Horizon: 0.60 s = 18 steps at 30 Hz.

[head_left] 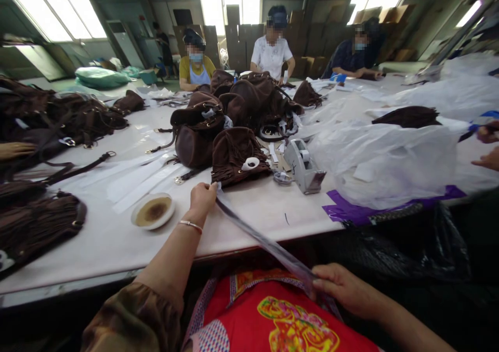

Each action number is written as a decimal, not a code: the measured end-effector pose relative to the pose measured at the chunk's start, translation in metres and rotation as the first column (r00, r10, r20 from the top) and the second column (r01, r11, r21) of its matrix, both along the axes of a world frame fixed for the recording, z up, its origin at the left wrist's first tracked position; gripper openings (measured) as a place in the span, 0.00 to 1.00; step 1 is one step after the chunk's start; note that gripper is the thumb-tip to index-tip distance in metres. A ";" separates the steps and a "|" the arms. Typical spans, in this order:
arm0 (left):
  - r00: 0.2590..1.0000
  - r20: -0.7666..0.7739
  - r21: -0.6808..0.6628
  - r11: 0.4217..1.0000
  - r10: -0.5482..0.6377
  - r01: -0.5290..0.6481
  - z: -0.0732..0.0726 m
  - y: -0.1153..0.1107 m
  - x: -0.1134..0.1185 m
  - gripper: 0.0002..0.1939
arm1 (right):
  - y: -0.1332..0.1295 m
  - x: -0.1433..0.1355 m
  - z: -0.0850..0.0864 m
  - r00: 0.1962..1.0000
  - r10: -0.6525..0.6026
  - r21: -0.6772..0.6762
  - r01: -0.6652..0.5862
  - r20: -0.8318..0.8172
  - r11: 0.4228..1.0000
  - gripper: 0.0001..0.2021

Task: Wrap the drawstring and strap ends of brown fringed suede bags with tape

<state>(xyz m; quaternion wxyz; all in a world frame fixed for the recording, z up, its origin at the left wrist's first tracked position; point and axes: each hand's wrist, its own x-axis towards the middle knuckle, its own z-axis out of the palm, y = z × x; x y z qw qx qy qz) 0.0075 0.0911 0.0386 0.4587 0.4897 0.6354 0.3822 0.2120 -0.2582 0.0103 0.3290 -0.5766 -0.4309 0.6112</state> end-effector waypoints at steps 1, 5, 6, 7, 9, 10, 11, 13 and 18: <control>0.998 -0.049 0.094 0.995 -0.028 0.033 0.010 -0.012 -0.003 0.14 | 0.005 -0.005 0.000 0.999 -0.008 -0.018 0.007 -0.049 1.000 0.20; 0.802 -0.440 0.561 0.573 -0.405 0.597 0.042 -0.094 -0.008 0.25 | 0.041 -0.029 0.012 0.988 0.036 -0.028 -0.041 -0.150 0.999 0.18; 0.646 -0.535 0.529 0.380 -0.544 0.759 0.044 -0.116 -0.008 0.25 | 0.051 -0.035 0.017 0.988 0.057 -0.001 -0.057 -0.142 0.998 0.17; 0.449 -0.614 0.447 0.182 -0.650 0.876 0.043 -0.135 -0.009 0.25 | 0.060 -0.040 0.022 0.990 0.078 0.032 -0.074 -0.118 0.997 0.16; 0.216 -0.713 0.292 -0.002 -0.667 0.956 0.036 -0.159 -0.013 0.13 | 0.074 -0.047 0.032 0.992 0.129 0.091 -0.127 -0.012 0.988 0.14; 0.154 -0.741 0.232 -0.034 -0.653 0.972 0.031 -0.163 -0.018 0.09 | 0.078 -0.048 0.036 0.984 0.164 0.113 -0.170 0.063 0.979 0.13; 0.122 -0.759 0.184 -0.031 -0.640 0.982 0.026 -0.160 -0.026 0.10 | 0.080 -0.048 0.040 0.968 0.205 0.126 -0.223 0.142 0.967 0.12; 0.101 -0.768 0.118 0.015 -0.632 0.993 0.020 -0.143 -0.051 0.13 | 0.077 -0.043 0.044 0.914 0.288 0.136 -0.336 0.287 0.932 0.11; 0.217 -0.814 0.056 0.299 -0.539 0.953 0.011 -0.080 -0.136 0.15 | 0.061 -0.008 0.048 0.807 0.352 0.097 -0.445 0.475 0.890 0.12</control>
